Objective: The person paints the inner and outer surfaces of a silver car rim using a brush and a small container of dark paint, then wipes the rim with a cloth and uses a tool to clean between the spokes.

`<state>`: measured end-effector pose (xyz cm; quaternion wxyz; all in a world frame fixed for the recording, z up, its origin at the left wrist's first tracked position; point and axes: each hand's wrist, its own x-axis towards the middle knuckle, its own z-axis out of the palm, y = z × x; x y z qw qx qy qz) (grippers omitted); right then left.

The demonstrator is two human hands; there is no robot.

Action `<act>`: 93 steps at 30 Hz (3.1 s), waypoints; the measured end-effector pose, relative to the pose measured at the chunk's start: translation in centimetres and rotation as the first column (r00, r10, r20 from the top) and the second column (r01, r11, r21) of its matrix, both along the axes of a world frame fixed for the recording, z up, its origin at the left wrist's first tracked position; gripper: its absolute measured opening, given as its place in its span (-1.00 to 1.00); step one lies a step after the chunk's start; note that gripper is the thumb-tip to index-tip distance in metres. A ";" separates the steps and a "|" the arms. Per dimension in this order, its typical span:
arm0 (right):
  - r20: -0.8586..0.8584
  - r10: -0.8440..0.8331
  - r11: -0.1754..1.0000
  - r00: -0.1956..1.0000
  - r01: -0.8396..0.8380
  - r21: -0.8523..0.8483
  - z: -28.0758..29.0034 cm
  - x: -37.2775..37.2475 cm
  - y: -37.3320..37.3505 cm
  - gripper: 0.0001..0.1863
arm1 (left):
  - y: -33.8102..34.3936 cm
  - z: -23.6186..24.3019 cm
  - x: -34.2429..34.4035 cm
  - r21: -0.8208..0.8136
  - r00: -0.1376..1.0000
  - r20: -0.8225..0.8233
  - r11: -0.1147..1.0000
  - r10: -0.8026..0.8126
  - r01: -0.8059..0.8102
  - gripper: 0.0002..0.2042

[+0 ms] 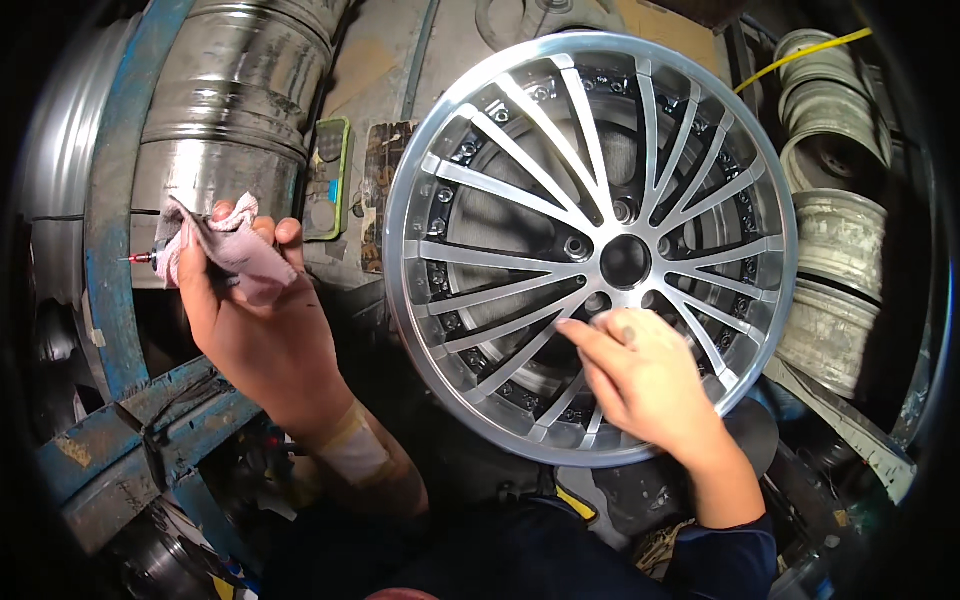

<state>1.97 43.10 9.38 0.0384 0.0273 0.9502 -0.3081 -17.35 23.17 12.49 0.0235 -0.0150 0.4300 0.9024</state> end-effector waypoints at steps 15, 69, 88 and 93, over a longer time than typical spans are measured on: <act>-0.060 -0.051 0.952 0.997 0.067 0.299 -6.6 -7.6 -8.9 -0.53 | -0.8 0.3 -0.3 0.152 0.996 0.020 0.985 -0.090 0.086 -0.76; -0.264 -0.149 0.984 0.953 0.171 0.059 -1.1 2.4 4.4 -0.80 | 2.8 -1.3 0.9 0.063 0.977 0.087 0.980 -0.192 0.187 -0.77; -0.112 0.162 0.984 0.980 -0.170 -0.061 -2.1 5.7 1.3 -0.80 | 1.4 -2.7 2.1 -0.425 0.974 -0.142 0.899 -0.178 0.102 -0.65; -0.052 0.120 0.993 0.991 -0.121 -0.011 -1.8 6.3 1.5 -0.78 | 1.8 -3.0 2.6 -0.341 0.983 -0.116 0.935 -0.142 0.095 -0.69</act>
